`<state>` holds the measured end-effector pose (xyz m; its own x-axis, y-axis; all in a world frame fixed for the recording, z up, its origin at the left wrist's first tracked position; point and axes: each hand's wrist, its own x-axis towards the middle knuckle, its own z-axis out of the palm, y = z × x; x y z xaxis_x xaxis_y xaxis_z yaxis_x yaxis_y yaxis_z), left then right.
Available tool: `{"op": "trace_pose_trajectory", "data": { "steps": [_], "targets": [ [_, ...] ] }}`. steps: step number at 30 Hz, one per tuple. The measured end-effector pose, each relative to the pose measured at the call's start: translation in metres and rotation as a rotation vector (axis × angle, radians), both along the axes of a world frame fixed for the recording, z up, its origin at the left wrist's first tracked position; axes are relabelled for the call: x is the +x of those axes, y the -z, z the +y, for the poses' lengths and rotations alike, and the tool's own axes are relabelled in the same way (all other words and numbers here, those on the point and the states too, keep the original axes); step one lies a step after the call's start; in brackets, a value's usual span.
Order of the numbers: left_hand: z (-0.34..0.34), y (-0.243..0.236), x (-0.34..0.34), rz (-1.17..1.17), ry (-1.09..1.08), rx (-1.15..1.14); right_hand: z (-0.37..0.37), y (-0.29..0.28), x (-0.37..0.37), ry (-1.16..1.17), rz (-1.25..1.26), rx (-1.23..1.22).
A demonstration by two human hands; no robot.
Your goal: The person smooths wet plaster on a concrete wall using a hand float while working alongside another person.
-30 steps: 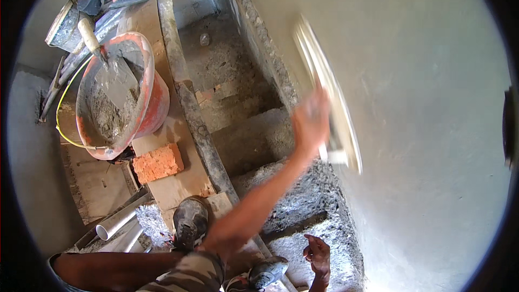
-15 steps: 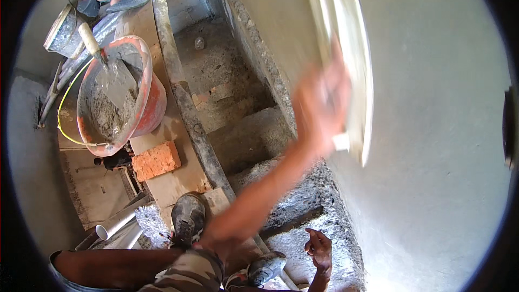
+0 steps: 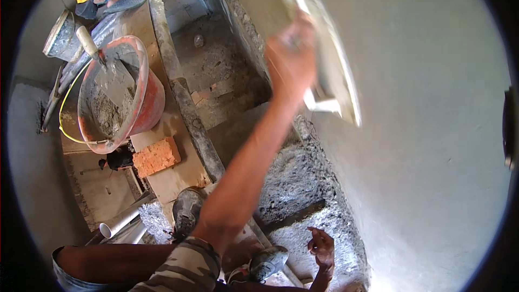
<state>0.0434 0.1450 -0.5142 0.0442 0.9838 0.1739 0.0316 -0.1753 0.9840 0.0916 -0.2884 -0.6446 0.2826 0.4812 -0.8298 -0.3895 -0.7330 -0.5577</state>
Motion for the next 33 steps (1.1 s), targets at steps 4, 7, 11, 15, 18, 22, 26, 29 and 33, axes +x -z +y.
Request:
{"op": "trace_pose_trajectory", "data": {
  "steps": [4,7,11,15,18,22,26,29,33],
  "targets": [
    [-0.067,0.102,0.022,0.076,-0.048,-0.103,0.007,-0.006,-0.001,0.051,0.021,0.025],
    [-0.153,0.102,0.038,0.04,0.007,-0.053,0.014,0.006,-0.002,0.028,0.04,0.026],
    [-0.01,0.003,0.017,0.01,-0.116,0.066,-0.001,-0.008,0.006,0.034,-0.027,-0.007],
    [-0.01,0.082,0.0,0.04,-0.082,-0.152,0.007,-0.012,-0.003,0.04,-0.023,0.021],
    [-0.127,0.119,0.033,0.011,-0.028,-0.074,0.008,0.003,-0.006,0.073,0.026,0.039],
    [-0.036,-0.012,0.022,0.118,-0.015,0.16,-0.007,-0.003,-0.002,0.089,-0.001,-0.036],
    [0.019,0.035,0.004,0.017,-0.115,-0.139,0.003,-0.01,0.002,0.071,-0.005,-0.001],
    [-0.092,0.112,0.027,0.215,-0.03,-0.242,0.011,-0.004,0.005,0.071,-0.011,0.006],
    [-0.095,0.084,0.033,0.06,-0.024,-0.212,0.0,-0.004,0.004,0.085,-0.003,0.012]
  ]
}}
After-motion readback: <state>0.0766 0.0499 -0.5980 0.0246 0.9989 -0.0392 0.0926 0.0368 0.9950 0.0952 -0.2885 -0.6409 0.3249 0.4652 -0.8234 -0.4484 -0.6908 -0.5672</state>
